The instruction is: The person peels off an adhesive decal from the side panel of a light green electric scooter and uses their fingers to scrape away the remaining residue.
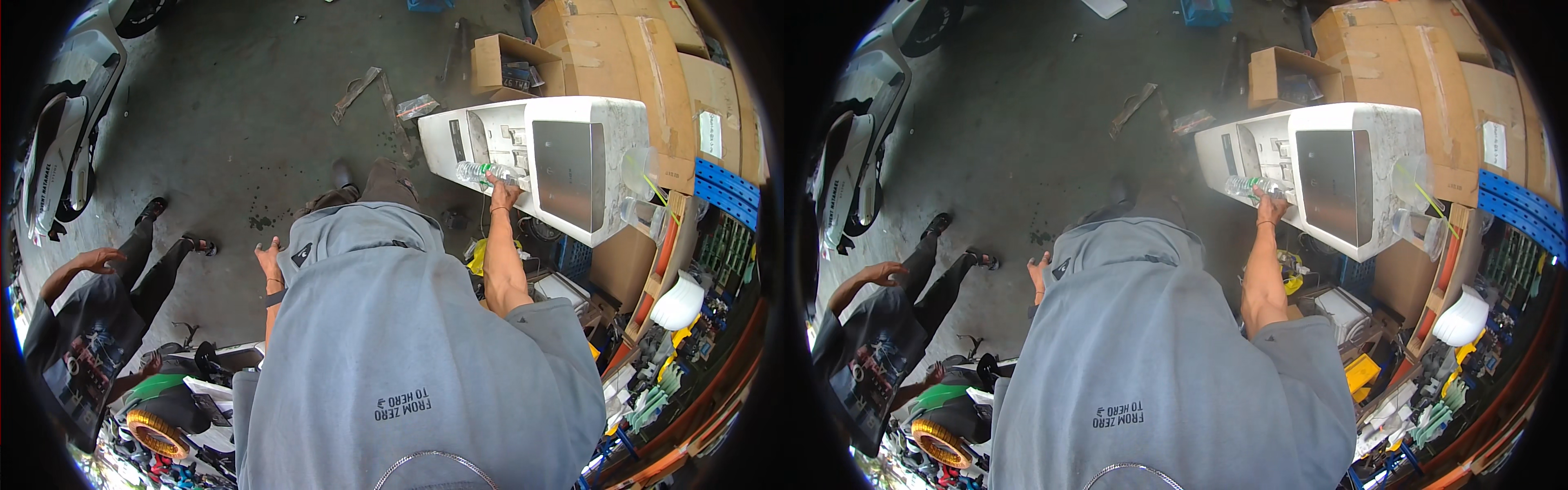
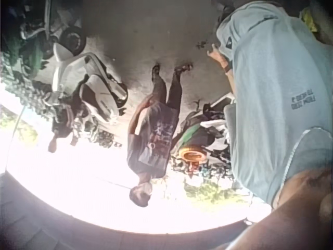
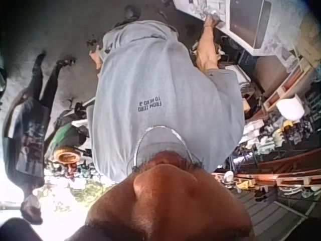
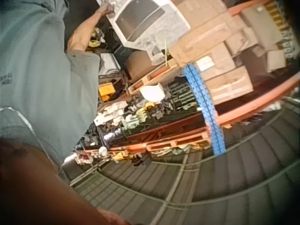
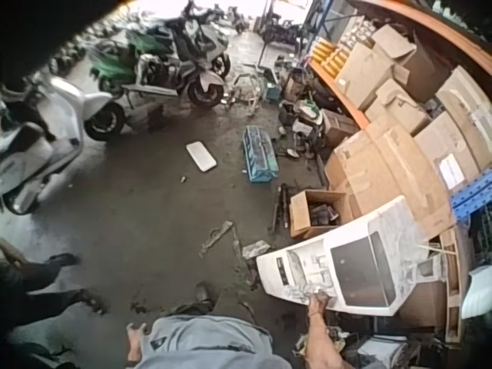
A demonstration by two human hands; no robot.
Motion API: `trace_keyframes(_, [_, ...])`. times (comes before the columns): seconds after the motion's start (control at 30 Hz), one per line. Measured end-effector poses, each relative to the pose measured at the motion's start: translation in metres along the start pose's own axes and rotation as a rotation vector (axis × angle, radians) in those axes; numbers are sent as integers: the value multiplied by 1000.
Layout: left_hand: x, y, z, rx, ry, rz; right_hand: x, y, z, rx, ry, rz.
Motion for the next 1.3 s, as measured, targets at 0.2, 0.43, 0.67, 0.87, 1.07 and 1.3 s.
trace_keyframes(0.2, [-6,-15,17,7,-9,-52,4,-14,-6,-13,16,2])
trace_keyframes(0.43, [0,14,-11,27,-2,-92,4,-7,-3,6,35,-75])
trace_keyframes(0.67, [-2,20,-14,16,1,-55,4,-18,-5,50,6,-135])
trace_keyframes(0.87, [-4,-5,5,19,30,54,-1,-16,-4,41,-19,24])
trace_keyframes(1.07, [-11,5,3,18,-26,-98,10,-12,-1,165,122,-36])
trace_keyframes(1.3, [-6,32,-9,-3,10,-53,-7,4,1,-11,-83,105])
Point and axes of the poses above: each hand's wrist, its own z-axis towards the middle knuckle, its own x-axis out of the back of the hand, y = z × x, the point moved 10 cm from there along z, towards the middle knuckle, and after that the axes turned 6 degrees about x, right-handed, at the moved point
